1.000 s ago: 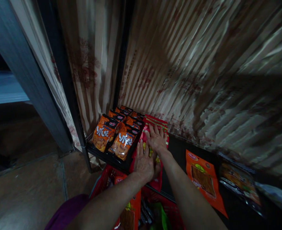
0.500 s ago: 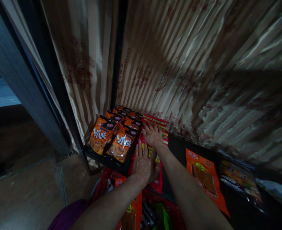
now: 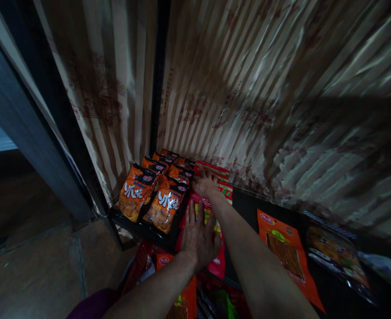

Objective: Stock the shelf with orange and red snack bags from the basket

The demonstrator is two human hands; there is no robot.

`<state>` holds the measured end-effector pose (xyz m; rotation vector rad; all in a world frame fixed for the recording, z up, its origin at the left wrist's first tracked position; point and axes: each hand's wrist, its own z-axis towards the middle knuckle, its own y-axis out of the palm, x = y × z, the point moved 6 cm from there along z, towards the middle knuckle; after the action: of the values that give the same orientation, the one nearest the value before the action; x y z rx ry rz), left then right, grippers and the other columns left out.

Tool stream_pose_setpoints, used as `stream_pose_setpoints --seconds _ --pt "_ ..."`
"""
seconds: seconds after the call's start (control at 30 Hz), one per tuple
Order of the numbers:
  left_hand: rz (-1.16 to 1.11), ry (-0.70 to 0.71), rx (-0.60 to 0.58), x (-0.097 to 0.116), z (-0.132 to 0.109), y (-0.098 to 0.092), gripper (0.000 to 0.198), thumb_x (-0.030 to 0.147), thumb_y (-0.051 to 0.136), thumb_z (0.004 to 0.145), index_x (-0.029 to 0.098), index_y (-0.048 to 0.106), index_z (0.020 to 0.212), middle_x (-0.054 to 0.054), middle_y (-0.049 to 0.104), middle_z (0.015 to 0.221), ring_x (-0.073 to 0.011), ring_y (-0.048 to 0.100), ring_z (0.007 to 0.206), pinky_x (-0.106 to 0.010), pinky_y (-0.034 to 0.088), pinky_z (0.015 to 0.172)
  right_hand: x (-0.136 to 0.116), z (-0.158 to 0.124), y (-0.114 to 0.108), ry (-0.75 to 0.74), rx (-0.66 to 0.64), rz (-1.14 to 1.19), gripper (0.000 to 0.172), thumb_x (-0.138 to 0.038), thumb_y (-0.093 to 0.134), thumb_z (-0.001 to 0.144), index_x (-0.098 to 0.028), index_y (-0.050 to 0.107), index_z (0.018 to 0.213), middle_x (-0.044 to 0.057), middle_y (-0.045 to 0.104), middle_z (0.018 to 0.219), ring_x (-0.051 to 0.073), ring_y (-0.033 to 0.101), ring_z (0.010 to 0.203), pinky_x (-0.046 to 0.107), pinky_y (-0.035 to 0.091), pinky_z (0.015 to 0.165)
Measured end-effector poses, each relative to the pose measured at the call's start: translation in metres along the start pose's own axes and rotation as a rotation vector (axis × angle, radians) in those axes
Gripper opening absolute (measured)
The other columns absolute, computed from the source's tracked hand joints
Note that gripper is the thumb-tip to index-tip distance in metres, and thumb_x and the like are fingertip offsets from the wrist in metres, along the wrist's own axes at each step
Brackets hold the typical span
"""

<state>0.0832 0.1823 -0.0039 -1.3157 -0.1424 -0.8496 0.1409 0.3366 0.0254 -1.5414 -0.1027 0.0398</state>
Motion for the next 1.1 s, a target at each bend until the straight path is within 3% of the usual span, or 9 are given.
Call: stream_pose_setpoints --seconds 0.23,0.37,0.67,0.87,1.1 --pt "0.035 0.005 -0.062 0.002 0.001 -0.003 0.074 0.041 0.050 0.082 0.021 0.021 0.147 -0.012 0.007 0.156 -0.0399 0.004 0.141 -0.059 0.015 0.111 -0.005 0.009 0.001 0.007 -0.118 -0.027 0.047 -0.034 0.035 0.088 -0.028 0.050 0.132 0.001 0.006 0.158 0.038 -0.005 0.141 0.065 0.015 0.104" --pt "0.003 0.004 -0.057 0.002 0.001 -0.005 0.069 0.042 0.048 0.083 0.024 0.025 0.145 -0.010 0.006 0.156 -0.0401 0.004 0.140 -0.060 0.015 0.110 -0.007 0.009 0.002 0.034 -0.116 -0.014 0.048 -0.033 0.035 0.088 -0.024 0.049 0.132 0.002 0.003 0.158 0.038 -0.010 0.141 0.065 0.018 0.104" --pt "-0.034 -0.009 -0.059 0.002 0.000 -0.005 0.063 0.042 0.046 0.084 0.026 0.031 0.143 -0.008 0.009 0.157 -0.0391 0.007 0.141 -0.059 0.014 0.111 -0.010 0.010 0.003 -0.008 -0.058 -0.082 0.051 -0.024 0.040 0.083 -0.022 0.049 0.133 0.003 0.015 0.156 0.038 0.003 0.140 0.061 0.024 0.104" --pt "-0.024 0.002 -0.070 0.000 0.001 -0.003 0.067 0.044 0.046 0.084 0.024 0.026 0.145 -0.011 0.010 0.156 -0.0409 0.005 0.140 -0.060 0.016 0.110 -0.015 0.010 0.001 -0.066 -0.030 -0.127 0.044 -0.023 0.041 0.082 -0.020 0.062 0.120 0.003 0.037 0.148 0.039 0.013 0.137 0.055 0.020 0.106" --pt "0.006 0.004 -0.069 0.002 0.002 -0.004 0.066 0.043 0.046 0.084 0.024 0.027 0.145 -0.011 0.010 0.156 -0.0400 0.008 0.140 -0.059 0.017 0.110 -0.017 0.010 0.000 -0.072 -0.029 -0.157 0.041 -0.023 0.045 0.079 -0.017 0.066 0.114 0.008 0.033 0.149 0.038 0.011 0.138 0.052 0.019 0.107"
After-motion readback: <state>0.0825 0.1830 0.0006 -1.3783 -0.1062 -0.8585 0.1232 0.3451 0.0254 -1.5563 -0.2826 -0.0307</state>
